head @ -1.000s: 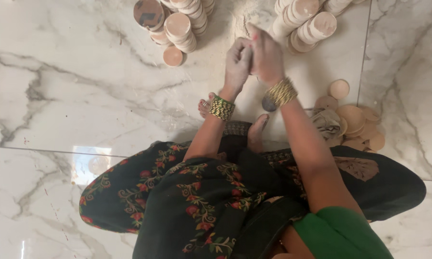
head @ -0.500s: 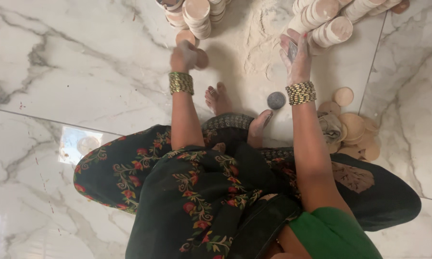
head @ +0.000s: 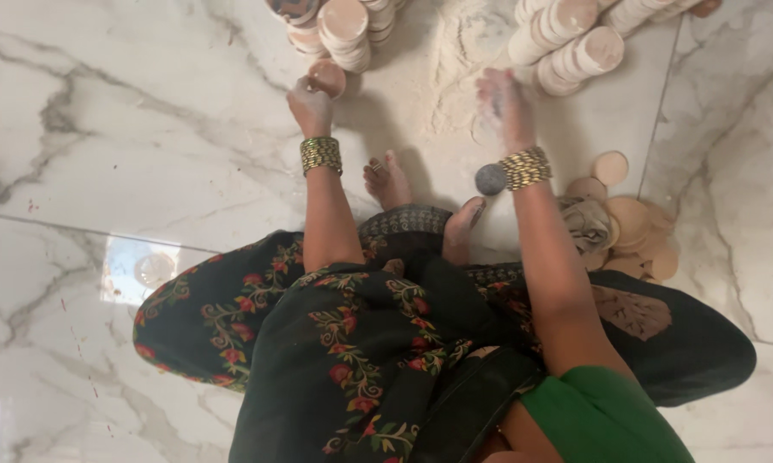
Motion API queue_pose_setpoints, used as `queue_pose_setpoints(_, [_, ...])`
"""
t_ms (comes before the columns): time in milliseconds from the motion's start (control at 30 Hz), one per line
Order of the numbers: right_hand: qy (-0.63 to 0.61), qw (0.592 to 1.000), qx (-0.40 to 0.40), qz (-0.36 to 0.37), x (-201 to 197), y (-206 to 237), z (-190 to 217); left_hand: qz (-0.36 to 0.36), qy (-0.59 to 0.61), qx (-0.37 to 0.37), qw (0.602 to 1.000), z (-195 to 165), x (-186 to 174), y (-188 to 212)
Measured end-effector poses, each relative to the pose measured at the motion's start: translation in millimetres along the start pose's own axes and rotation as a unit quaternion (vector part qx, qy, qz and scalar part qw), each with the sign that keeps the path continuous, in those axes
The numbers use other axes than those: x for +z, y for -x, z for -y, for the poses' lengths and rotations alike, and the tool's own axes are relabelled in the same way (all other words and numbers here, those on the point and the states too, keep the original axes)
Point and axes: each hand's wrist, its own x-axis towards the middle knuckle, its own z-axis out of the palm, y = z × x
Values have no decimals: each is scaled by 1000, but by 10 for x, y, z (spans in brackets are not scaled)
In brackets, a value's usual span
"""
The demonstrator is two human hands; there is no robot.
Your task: The person sits on the floor shaping small round wooden discs by hand, pressing and smoothing each disc with a dark round stone, then placing finished discs into piles beside them. They repeatedly pick up a disc, work its surface with the stone and hands, and set it with the growing stacks.
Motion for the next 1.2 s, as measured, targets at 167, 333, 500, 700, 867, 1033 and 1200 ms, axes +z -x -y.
queue_pose_setpoints(167, [99,995,-3,-27,41,59,-235,-79,-97,-34,992,1,54,-44])
queue_pose_setpoints(333, [306,922,-175,-162,-178,85,-137,-241,-22,34,970,-146,-10,-74])
queue_pose_setpoints(500, [430,749,-427,-267,-608,-47,468,-261,31,61,963,-326,3,-49])
queue_pose_setpoints(700, [604,736,-264,-155,-991,-280,993,-225,50,93,969,-381,201,137])
queue_pose_setpoints(867, [654,703,-210,-184,-945,-258,1011,-203,50,131,969,-484,212,230])
queue_pose_setpoints(1033, [553,730,-353,-190,-710,-44,826,-140,201,132,961,-635,269,305])
queue_pose_setpoints(1200, [575,748,-313,-112,-394,125,248,-130,96,216,963,-881,467,616])
